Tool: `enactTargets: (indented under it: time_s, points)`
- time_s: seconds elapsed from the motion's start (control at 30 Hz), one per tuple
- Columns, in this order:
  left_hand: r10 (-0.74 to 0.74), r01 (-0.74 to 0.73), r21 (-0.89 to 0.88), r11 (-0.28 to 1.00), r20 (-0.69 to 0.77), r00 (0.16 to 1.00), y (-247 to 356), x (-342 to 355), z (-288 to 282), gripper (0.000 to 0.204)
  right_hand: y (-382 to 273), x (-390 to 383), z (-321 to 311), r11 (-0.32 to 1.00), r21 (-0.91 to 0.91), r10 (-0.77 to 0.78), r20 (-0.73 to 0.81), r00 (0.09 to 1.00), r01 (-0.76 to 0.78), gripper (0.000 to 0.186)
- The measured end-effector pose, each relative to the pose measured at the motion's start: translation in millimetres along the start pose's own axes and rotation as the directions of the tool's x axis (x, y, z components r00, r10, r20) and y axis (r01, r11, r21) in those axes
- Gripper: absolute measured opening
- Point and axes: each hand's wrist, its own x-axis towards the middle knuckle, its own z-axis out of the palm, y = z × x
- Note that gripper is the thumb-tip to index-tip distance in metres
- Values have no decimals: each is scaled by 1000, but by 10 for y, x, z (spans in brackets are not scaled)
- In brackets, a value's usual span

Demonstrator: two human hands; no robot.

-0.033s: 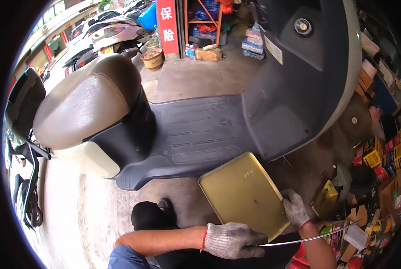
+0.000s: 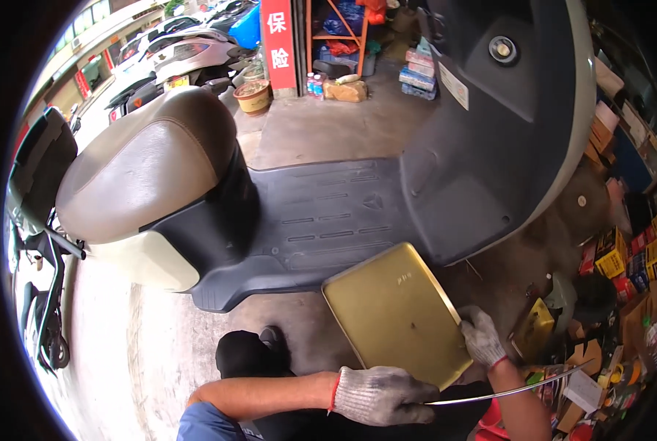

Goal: The recorder is using a screwdriver to remove or fasten screws on the body panels of an electric scooter in a repair shop.

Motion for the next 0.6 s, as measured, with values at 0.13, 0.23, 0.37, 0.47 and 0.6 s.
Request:
enactTargets:
  time_s: [0.13,0.23,0.37,0.47,0.6]
  points:
    - [-72,72,-57,996,14,997,-45,-276,-91,36,-541,591,364,997,39,-72,-6,997,72,25]
    - [-37,26,-111,994,-95,995,-210,-461,-143,35,-814,1033,683,983,180,-44,-8,999,45,23]
    - [-25,-28,-169,985,-307,951,-530,-716,-231,32,-1008,1637,1142,969,245,26,-58,998,-11,22]
    - [-9,-71,-167,983,-436,900,-712,-905,-370,27,-1121,1918,1399,944,325,79,-39,996,-62,20]
    - [-81,-24,-215,976,-463,883,-868,-1066,-559,24,-1339,2162,1691,973,195,144,-98,985,-123,20]
